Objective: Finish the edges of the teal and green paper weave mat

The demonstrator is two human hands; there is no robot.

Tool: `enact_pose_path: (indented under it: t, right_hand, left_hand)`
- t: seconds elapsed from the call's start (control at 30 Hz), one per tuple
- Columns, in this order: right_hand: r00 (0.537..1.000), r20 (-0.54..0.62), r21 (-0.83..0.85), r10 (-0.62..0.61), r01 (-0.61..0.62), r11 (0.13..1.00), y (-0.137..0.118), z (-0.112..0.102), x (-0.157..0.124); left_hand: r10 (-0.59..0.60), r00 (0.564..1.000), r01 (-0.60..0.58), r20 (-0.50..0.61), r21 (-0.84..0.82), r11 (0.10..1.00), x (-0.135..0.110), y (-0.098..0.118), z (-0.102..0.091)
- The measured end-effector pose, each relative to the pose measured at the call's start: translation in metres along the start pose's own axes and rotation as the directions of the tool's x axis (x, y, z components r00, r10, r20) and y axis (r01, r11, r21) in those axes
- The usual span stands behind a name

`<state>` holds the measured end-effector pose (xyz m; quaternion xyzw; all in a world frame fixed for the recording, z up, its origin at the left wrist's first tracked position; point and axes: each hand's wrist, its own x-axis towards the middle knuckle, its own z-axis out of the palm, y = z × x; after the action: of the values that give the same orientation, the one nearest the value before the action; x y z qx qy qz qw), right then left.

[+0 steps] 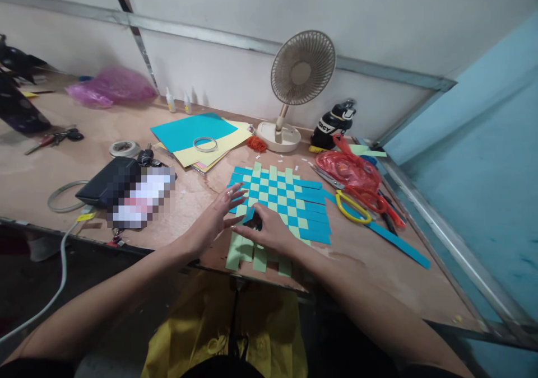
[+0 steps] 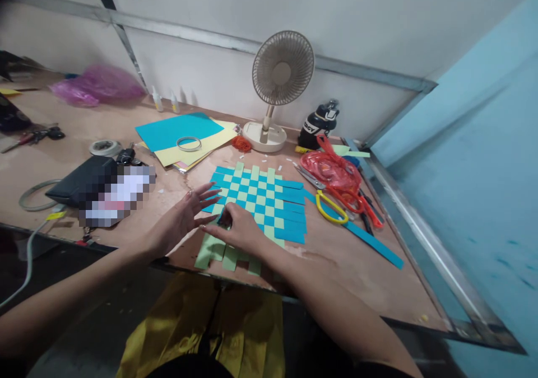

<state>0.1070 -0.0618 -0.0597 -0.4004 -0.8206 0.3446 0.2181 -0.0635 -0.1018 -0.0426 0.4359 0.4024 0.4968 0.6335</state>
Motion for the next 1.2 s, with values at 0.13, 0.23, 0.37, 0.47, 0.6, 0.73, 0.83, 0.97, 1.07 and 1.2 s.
enact_pose_path:
  t: [0.13,0.23,0.37,0.47,0.6,0.73,0.83,0.97,1.07,1.2]
  right_hand:
    - [0.998,-0.061,0.007,0.027,-0.027,1.0,0.003,0.002,0.0]
    - [0.996,-0.077,0.061,0.042,-0.038,0.997,0.006,0.003,0.0]
    - [0.996,-0.068,0.106,0.061,-0.054,0.993,0.008,0.002,0.001]
    - [0.997,-0.042,0.134,0.062,-0.056,0.989,0.008,-0.001,0.002]
    - [0.995,-0.044,0.139,0.094,-0.087,0.986,0.008,-0.003,0.004]
    - [0.991,-0.051,0.223,0.122,-0.108,0.969,0.01,-0.003,0.004]
    - [0.982,-0.032,0.28,0.185,-0.169,0.945,0.012,-0.002,0.005]
    - [0.968,-0.025,0.351,0.251,-0.227,0.908,0.017,-0.001,0.007]
    - [0.966,-0.021,0.384,0.256,-0.229,0.895,0.02,-0.001,0.008]
    - [0.969,-0.022,0.377,0.246,-0.22,0.9,0.022,0.0,0.009]
  left_hand:
    - [0.001,1.0,-0.001,0.027,-0.017,1.0,0.001,-0.007,-0.002]
    - [0.061,0.998,-0.063,0.03,0.102,0.993,-0.001,-0.006,-0.008]
    - [0.36,0.929,-0.305,0.086,0.729,0.613,-0.004,0.002,-0.021]
    - [0.406,0.885,-0.338,0.228,0.914,0.223,-0.004,-0.001,-0.029]
    - [0.325,0.887,-0.376,0.329,0.922,0.093,-0.006,-0.02,-0.035]
    - [0.325,0.855,-0.405,0.404,0.912,-0.069,-0.01,-0.033,-0.038]
    - [0.312,0.813,-0.389,0.492,0.857,-0.34,-0.011,-0.035,-0.038]
    - [0.286,0.757,-0.341,0.587,0.729,-0.594,-0.011,-0.034,-0.035]
    - [0.281,0.743,-0.312,0.607,0.686,-0.658,-0.01,-0.035,-0.036]
    - [0.264,0.741,-0.301,0.617,0.657,-0.691,-0.009,-0.037,-0.037]
